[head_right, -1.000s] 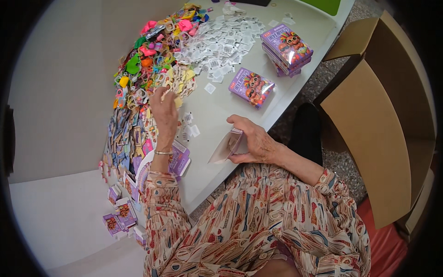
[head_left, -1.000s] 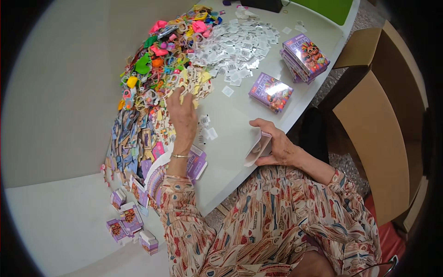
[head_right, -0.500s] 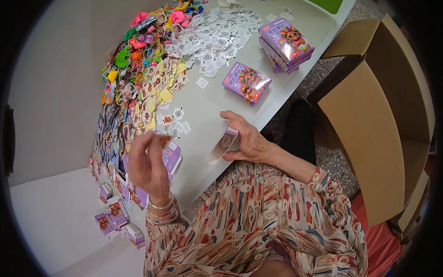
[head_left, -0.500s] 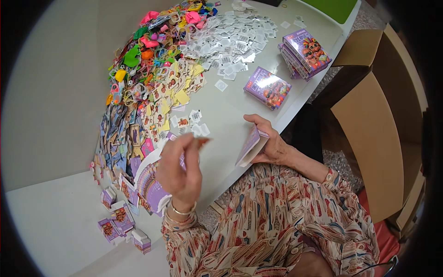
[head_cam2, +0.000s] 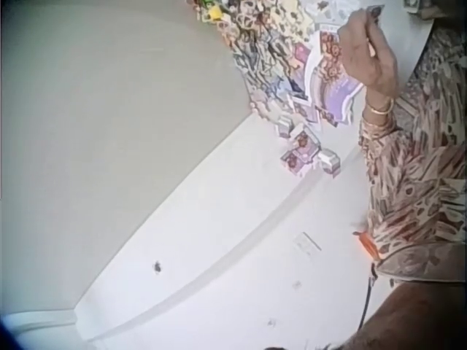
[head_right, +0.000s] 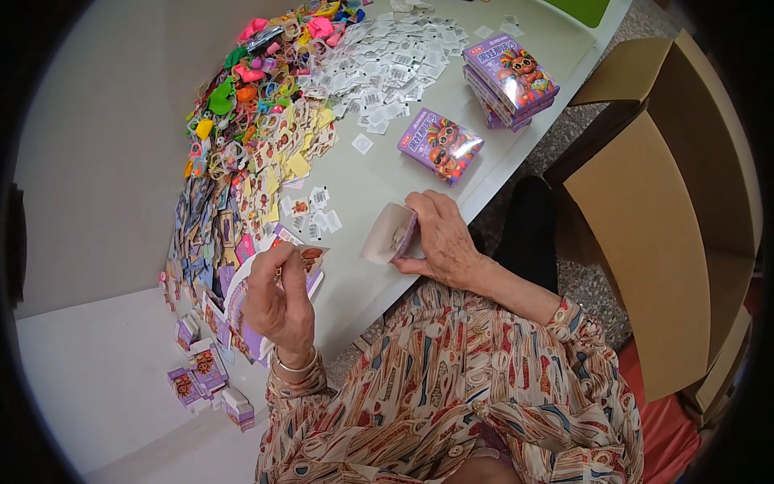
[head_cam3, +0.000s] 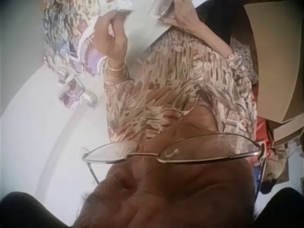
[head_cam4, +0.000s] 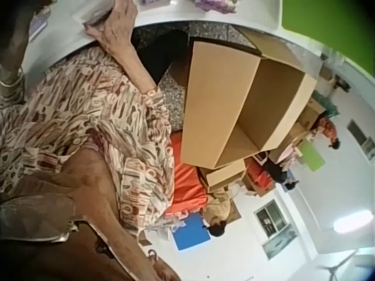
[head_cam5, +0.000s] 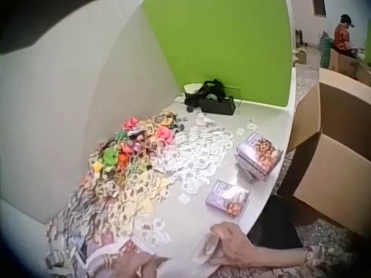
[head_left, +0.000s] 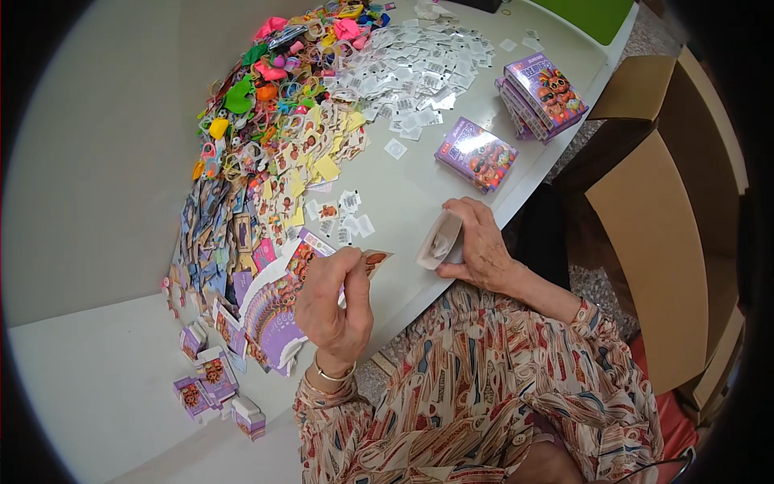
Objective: Packing small colorful items into purple boxes and stacking them on a desk.
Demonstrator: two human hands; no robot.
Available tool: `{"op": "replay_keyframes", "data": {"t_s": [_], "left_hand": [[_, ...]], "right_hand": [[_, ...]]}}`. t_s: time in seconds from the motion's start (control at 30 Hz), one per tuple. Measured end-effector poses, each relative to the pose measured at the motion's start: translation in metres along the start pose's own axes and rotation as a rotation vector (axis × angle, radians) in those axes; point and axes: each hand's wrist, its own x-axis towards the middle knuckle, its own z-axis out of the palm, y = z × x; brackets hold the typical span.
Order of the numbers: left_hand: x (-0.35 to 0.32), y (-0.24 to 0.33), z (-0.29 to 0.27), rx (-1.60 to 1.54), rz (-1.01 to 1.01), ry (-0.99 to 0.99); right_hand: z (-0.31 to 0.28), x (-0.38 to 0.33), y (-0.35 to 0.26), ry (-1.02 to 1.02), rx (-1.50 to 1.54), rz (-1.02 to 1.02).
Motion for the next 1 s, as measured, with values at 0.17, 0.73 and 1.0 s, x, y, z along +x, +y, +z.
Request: {"op": "replay_keyframes", "data": {"t_s": [0.17,0.73,1.0], "left_hand": [[-0.001,-0.005,0.002,0.063,0.014,0.032],[-0.009,-0.036,0.015,0.046,-0.230,-0.037],[-0.015,-0.038,0.006,0.135,-0.287,-0.037]], "right_hand": [[-0.007,-0.002,-0.003,-0.072,0.051,0.096],[-0.018,0.010,-0.010,-0.060,0.062,0.141],[-0.052,0.074,-0.031,-0.609,0.285,0.584]]}}
